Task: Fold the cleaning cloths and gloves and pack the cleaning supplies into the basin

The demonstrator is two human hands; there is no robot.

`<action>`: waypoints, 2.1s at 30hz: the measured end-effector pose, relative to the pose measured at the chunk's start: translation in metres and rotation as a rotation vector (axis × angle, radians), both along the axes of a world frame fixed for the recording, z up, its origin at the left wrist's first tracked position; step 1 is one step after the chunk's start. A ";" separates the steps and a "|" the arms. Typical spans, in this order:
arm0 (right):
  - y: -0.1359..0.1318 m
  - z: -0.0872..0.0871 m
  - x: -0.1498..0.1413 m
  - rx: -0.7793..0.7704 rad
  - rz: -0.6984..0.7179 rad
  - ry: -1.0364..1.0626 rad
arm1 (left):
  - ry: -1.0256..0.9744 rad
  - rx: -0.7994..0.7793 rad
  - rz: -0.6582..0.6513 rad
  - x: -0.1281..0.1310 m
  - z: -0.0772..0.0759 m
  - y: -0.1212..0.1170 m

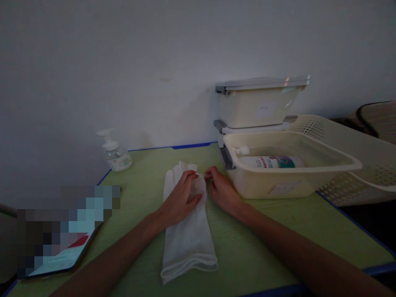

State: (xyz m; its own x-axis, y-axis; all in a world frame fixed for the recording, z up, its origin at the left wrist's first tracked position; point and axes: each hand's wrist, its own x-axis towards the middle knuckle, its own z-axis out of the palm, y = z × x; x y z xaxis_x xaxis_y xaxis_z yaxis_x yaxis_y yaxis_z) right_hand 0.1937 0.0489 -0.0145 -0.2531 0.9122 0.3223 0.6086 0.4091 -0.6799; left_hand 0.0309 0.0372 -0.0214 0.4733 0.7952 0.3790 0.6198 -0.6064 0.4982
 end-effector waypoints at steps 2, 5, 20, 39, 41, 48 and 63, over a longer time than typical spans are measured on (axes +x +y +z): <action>-0.001 0.001 0.000 -0.002 -0.009 -0.017 | 0.012 0.002 -0.002 0.000 0.000 0.000; -0.002 0.002 -0.001 -0.004 -0.015 -0.040 | 0.039 0.000 -0.013 0.000 0.000 0.000; -0.002 0.004 0.000 0.014 0.018 -0.077 | 0.104 -0.008 -0.083 -0.002 -0.001 -0.001; -0.003 0.008 0.001 0.013 0.034 -0.141 | 0.030 0.067 -0.104 -0.002 0.018 -0.008; -0.003 0.008 0.002 0.040 0.048 -0.174 | 0.073 0.016 -0.218 -0.002 0.024 -0.013; -0.002 0.005 0.002 0.074 0.046 -0.248 | 0.189 -0.092 -0.391 0.000 0.028 -0.025; -0.002 0.005 0.000 0.062 0.024 -0.293 | 0.173 -0.107 -0.424 0.000 0.031 -0.030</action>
